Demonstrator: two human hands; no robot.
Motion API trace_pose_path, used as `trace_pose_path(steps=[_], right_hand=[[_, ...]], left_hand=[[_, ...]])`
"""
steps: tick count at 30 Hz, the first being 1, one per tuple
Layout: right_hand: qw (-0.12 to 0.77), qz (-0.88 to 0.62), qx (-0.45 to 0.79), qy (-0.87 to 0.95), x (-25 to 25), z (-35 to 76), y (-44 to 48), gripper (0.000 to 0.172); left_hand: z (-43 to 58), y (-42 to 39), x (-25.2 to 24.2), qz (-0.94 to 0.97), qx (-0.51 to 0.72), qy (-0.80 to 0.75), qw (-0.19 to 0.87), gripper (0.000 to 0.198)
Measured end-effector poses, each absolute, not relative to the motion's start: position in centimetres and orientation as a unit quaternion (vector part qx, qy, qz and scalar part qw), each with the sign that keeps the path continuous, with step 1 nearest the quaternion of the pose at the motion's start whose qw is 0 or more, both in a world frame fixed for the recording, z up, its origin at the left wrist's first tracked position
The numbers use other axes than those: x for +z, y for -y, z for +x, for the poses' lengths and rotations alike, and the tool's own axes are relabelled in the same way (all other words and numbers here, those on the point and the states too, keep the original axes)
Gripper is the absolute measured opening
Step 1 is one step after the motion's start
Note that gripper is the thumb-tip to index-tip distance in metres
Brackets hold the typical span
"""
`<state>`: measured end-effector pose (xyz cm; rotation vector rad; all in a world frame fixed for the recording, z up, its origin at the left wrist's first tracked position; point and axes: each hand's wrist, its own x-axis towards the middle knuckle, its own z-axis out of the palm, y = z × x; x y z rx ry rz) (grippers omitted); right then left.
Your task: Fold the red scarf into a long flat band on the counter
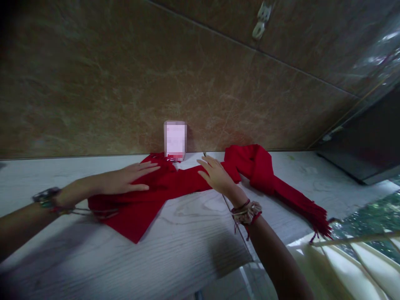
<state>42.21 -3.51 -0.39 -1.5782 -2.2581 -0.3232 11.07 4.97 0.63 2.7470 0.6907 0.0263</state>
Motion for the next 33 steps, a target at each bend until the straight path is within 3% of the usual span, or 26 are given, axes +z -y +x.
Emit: trace_pose_path(steps=[5, 9, 11, 14, 16, 19, 24, 28, 33], right_hand=[[0.079, -0.492, -0.077, 0.864, -0.9, 37.4, 2.7, 0.042], [0.038, -0.499, -0.093, 0.861, -1.8, 37.1, 2.5, 0.042], [0.047, -0.502, -0.082, 0.859, -2.1, 37.6, 2.5, 0.042], [0.090, -0.513, -0.048, 0.853, -2.3, 38.7, 2.6, 0.041], [0.121, -0.523, -0.031, 0.843, -2.5, 39.2, 2.5, 0.040], [0.147, -0.531, -0.024, 0.834, -2.9, 39.6, 2.4, 0.038], [0.154, -0.522, -0.029, 0.839, -3.3, 39.5, 2.3, 0.036], [0.158, -0.520, -0.022, 0.839, -3.3, 39.6, 2.2, 0.033], [0.172, -0.522, -0.022, 0.835, -3.5, 39.8, 1.9, 0.032]], left_hand=[[3.4, -6.3, -0.2, 0.936, -0.055, -0.245, 0.247, 0.075], [1.2, -6.2, -0.8, 0.925, -0.059, -0.251, 0.279, 0.059], [0.6, -6.0, -0.8, 0.928, -0.064, -0.253, 0.265, 0.054], [0.1, -5.5, -0.9, 0.942, -0.060, -0.242, 0.223, 0.066], [0.3, -5.1, -1.1, 0.950, -0.035, -0.234, 0.206, 0.050], [1.1, -4.7, -1.5, 0.942, 0.045, -0.255, 0.212, 0.026], [1.5, -4.5, 0.5, 0.870, 0.191, -0.359, 0.280, 0.023], [-0.5, -5.0, 5.1, 0.796, 0.324, -0.460, 0.223, 0.024], [-4.1, -6.8, 7.7, 0.834, 0.192, -0.502, 0.127, 0.031]])
